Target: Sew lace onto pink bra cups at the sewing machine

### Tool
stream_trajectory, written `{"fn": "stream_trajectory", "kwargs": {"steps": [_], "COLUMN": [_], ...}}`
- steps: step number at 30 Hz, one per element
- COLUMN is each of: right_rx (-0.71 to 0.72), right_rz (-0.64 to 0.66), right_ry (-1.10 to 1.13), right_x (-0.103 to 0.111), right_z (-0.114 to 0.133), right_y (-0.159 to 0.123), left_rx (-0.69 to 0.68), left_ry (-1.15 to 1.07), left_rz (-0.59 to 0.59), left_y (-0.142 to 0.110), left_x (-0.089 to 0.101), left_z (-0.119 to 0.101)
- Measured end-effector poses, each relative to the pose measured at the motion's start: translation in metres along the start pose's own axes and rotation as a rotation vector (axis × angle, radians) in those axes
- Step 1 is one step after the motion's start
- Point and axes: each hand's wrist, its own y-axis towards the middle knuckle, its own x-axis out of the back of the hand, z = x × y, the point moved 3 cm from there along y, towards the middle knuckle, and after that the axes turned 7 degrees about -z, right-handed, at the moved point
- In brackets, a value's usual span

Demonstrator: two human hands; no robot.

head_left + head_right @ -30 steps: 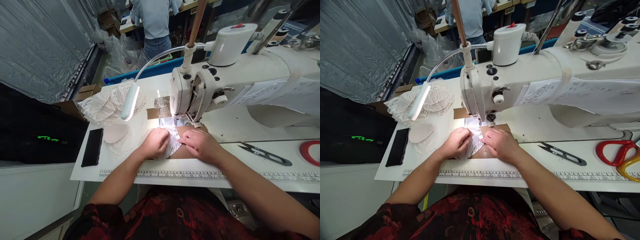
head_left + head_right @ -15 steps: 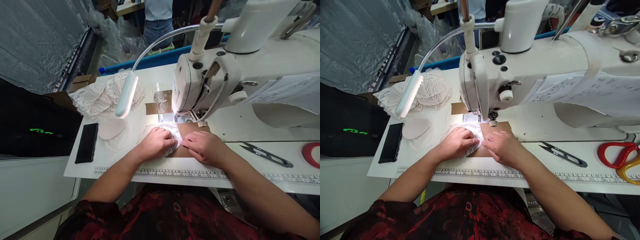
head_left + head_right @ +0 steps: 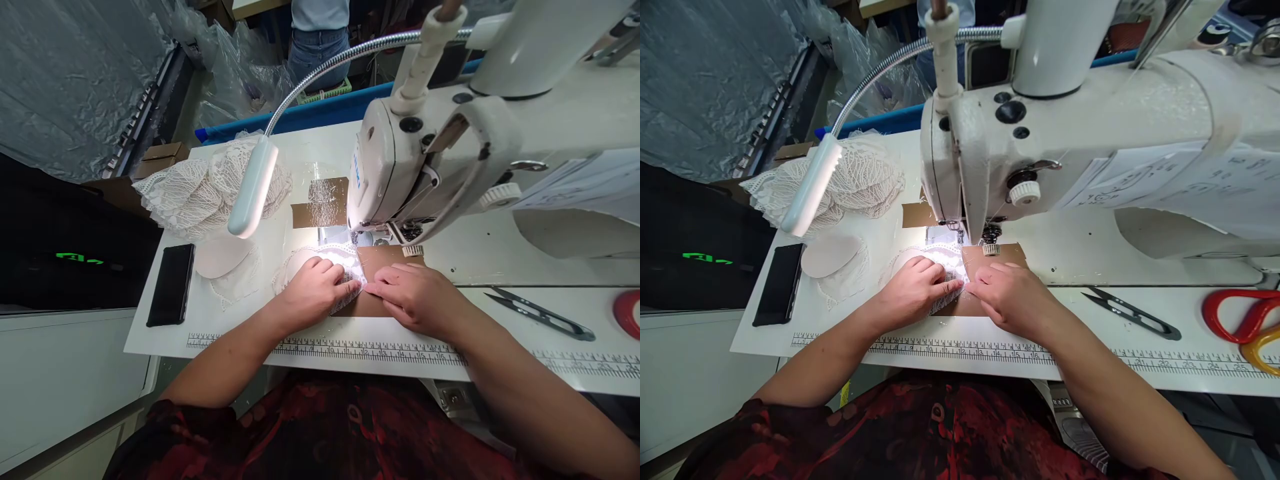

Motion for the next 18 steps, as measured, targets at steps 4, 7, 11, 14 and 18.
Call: {"fn": "stream_trajectory", "kwargs": {"steps": [4,7,11,14,18], "right_rx": [-0.101,-0.146,-0.065,-0.031,-0.042], "right_rz": [-0.036,-0.066,-0.084,-0.08,-0.066], "right_ry": [0.002,-0.016,-0.051,-0.053,-0.036], "right_x": [0.001,0.0014,-0.0008,-0.0032,-0.0039], "right_z": [-0.0027,-0.0037,0.0002,0.0023,0.0022], "right_y": [-0.0024,-0.003,-0.0003,0.001,0.0001], "left_rx": [0.002,0.004,0.021,0.063,0.1], "left_ry": [0.011,0.005,-0.033,-0.06,-0.007], "left_rz": [0.007,0.008,-0.012,-0.034,-0.064], "left_y": [0.0003,-0.0002,-0.0009,0.0001,0.0048], "left_x": [-0.0005,-0.0019,-0.0017,0.0,-0.001], "left_z": [-0.001,-0.0009,-0.0008,-0.0008,-0.0002]}}
